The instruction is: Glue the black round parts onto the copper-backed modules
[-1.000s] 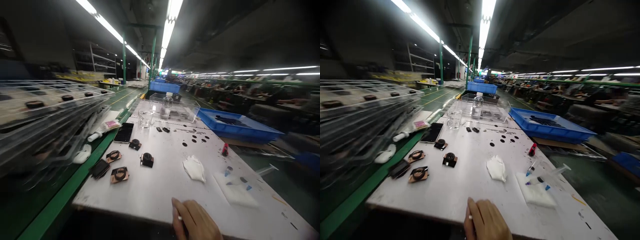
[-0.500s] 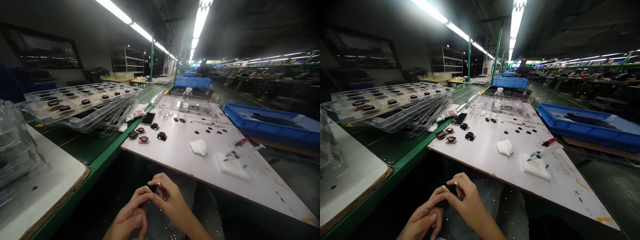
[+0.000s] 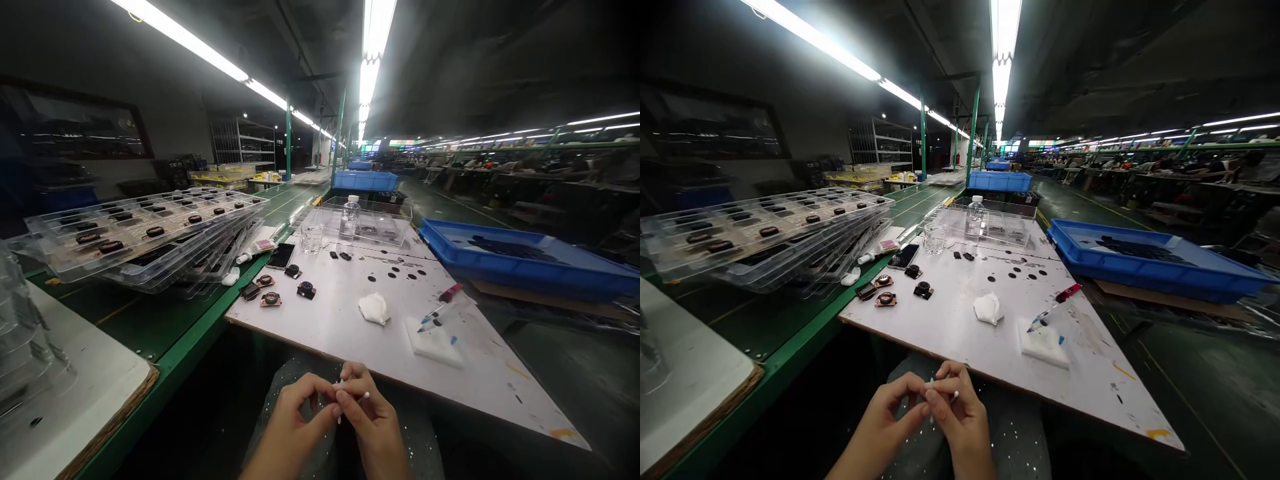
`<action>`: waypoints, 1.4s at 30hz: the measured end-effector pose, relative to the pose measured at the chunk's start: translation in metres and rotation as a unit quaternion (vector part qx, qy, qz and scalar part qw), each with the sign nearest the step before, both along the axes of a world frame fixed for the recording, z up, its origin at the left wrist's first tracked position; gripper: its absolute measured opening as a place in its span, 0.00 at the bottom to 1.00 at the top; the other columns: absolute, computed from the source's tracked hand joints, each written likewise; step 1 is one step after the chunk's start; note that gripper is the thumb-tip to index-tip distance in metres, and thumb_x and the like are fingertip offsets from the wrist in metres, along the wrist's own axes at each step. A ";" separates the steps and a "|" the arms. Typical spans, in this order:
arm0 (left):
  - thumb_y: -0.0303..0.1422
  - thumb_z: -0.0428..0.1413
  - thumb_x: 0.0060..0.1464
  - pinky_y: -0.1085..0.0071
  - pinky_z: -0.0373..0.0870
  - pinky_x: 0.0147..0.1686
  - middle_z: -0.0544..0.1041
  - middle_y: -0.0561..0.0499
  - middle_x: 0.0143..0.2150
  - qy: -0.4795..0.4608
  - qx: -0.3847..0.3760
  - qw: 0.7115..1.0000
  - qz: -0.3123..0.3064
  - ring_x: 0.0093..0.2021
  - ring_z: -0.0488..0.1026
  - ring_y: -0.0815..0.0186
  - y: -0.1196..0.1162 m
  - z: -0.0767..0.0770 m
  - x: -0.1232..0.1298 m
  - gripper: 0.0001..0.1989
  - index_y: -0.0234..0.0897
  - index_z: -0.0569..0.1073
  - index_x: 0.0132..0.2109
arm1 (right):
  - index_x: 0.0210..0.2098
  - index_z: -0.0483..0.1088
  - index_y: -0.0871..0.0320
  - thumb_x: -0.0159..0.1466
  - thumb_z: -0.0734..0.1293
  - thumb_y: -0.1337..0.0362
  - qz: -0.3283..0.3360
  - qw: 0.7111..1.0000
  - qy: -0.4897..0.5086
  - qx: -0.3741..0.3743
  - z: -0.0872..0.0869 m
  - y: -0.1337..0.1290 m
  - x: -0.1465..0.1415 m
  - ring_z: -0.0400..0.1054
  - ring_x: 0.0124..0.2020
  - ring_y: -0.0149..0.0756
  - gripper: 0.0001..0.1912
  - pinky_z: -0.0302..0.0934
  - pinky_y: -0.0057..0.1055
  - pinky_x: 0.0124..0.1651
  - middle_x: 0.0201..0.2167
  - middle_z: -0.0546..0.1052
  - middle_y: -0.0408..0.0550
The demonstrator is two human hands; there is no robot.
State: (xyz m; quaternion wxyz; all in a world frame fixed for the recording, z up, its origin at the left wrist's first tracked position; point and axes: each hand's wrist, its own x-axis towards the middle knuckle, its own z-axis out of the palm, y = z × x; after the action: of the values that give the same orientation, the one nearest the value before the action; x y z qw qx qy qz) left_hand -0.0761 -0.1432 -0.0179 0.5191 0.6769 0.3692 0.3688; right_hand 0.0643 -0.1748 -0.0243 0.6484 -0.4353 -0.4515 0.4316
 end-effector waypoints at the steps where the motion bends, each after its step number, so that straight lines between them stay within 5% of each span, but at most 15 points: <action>1: 0.41 0.58 0.58 0.71 0.64 0.36 0.76 0.50 0.34 0.006 0.007 1.000 0.001 0.34 0.67 0.66 0.005 0.006 0.002 0.10 0.38 0.76 0.37 | 0.27 0.75 0.53 0.60 0.72 0.55 0.001 1.000 0.008 -0.002 0.002 0.004 0.001 0.64 0.42 0.39 0.10 0.64 0.32 0.44 0.38 0.65 0.46; 6: 0.33 0.57 0.57 0.72 0.69 0.32 0.78 0.51 0.31 0.094 0.140 0.983 0.072 0.32 0.72 0.66 0.047 0.028 0.008 0.05 0.39 0.76 0.36 | 0.41 0.76 0.53 0.61 0.69 0.48 -0.046 0.998 0.025 -0.021 0.008 0.028 0.009 0.61 0.33 0.33 0.16 0.63 0.29 0.36 0.41 0.66 0.48; 10: 0.33 0.56 0.57 0.61 0.70 0.48 0.78 0.47 0.39 0.153 0.209 0.951 0.170 0.45 0.72 0.56 0.101 0.030 -0.002 0.06 0.39 0.77 0.40 | 0.43 0.76 0.52 0.67 0.62 0.45 -0.080 0.992 0.075 -0.063 0.012 0.048 0.025 0.60 0.31 0.32 0.20 0.63 0.27 0.37 0.33 0.66 0.45; 13: 0.39 0.55 0.57 0.53 0.60 0.60 0.72 0.39 0.56 0.181 0.210 0.920 0.278 0.58 0.64 0.50 0.139 0.028 -0.033 0.22 0.33 0.70 0.57 | 0.41 0.76 0.50 0.65 0.63 0.43 -0.111 0.988 0.069 -0.080 0.014 0.062 0.038 0.64 0.42 0.36 0.20 0.64 0.27 0.48 0.40 0.68 0.46; 16: 0.45 0.56 0.55 0.44 0.55 0.60 0.64 0.32 0.62 0.215 0.177 0.887 0.369 0.62 0.57 0.42 0.166 0.023 -0.074 0.37 0.27 0.58 0.65 | 0.40 0.77 0.51 0.63 0.66 0.44 -0.113 0.988 0.035 -0.103 0.014 0.076 0.048 0.65 0.47 0.41 0.19 0.63 0.29 0.53 0.43 0.69 0.48; 20: 0.46 0.59 0.49 0.50 0.63 0.56 0.72 0.38 0.55 0.251 0.126 0.896 0.343 0.59 0.63 0.42 0.188 0.007 -0.104 0.37 0.34 0.63 0.63 | 0.36 0.77 0.55 0.60 0.67 0.43 -0.069 0.988 0.017 -0.139 0.021 0.096 0.053 0.69 0.43 0.44 0.21 0.66 0.35 0.52 0.34 0.72 0.49; 27: 0.48 0.56 0.53 0.52 0.68 0.52 0.75 0.40 0.51 0.253 0.102 0.890 0.367 0.56 0.68 0.45 0.196 -0.009 -0.097 0.25 0.36 0.73 0.52 | 0.32 0.75 0.54 0.59 0.68 0.40 -0.076 0.987 -0.072 -0.121 0.029 0.126 0.062 0.69 0.43 0.43 0.23 0.62 0.36 0.53 0.35 0.73 0.48; 32: 0.47 0.59 0.52 0.57 0.70 0.49 0.74 0.43 0.50 0.210 0.196 0.873 0.393 0.53 0.69 0.51 0.178 0.015 -0.072 0.23 0.40 0.72 0.51 | 0.35 0.78 0.53 0.50 0.75 0.43 -0.081 0.986 -0.006 -0.149 0.042 0.129 0.067 0.71 0.41 0.43 0.22 0.67 0.35 0.49 0.35 0.77 0.49; 35: 0.41 0.60 0.54 0.61 0.70 0.47 0.74 0.46 0.49 0.178 0.283 0.894 0.298 0.51 0.70 0.54 0.160 0.041 -0.041 0.19 0.44 0.70 0.52 | 0.34 0.79 0.53 0.47 0.78 0.48 -0.082 0.985 0.026 -0.146 0.048 0.130 0.069 0.72 0.39 0.43 0.20 0.70 0.35 0.45 0.34 0.78 0.50; 38: 0.36 0.61 0.55 0.59 0.68 0.50 0.74 0.47 0.49 0.148 0.315 0.916 0.198 0.52 0.69 0.56 0.145 0.063 -0.013 0.20 0.46 0.67 0.54 | 0.40 0.79 0.52 0.54 0.75 0.48 -0.093 0.987 -0.039 -0.121 0.048 0.129 0.070 0.72 0.40 0.41 0.20 0.70 0.35 0.46 0.34 0.78 0.49; 42: 0.32 0.61 0.53 0.59 0.68 0.48 0.74 0.46 0.48 0.139 0.303 0.935 0.122 0.51 0.68 0.55 0.141 0.066 0.010 0.23 0.45 0.67 0.56 | 0.40 0.76 0.52 0.66 0.65 0.50 -0.102 0.979 -0.170 -0.041 0.051 0.124 0.068 0.72 0.37 0.36 0.14 0.69 0.31 0.47 0.29 0.76 0.45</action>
State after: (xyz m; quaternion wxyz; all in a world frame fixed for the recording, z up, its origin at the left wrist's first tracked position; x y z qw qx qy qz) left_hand -0.0656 -0.0023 0.0486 0.1838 0.7962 0.3880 0.4262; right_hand 0.1324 -0.0505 0.0267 0.5843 -0.5727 -0.4901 0.3008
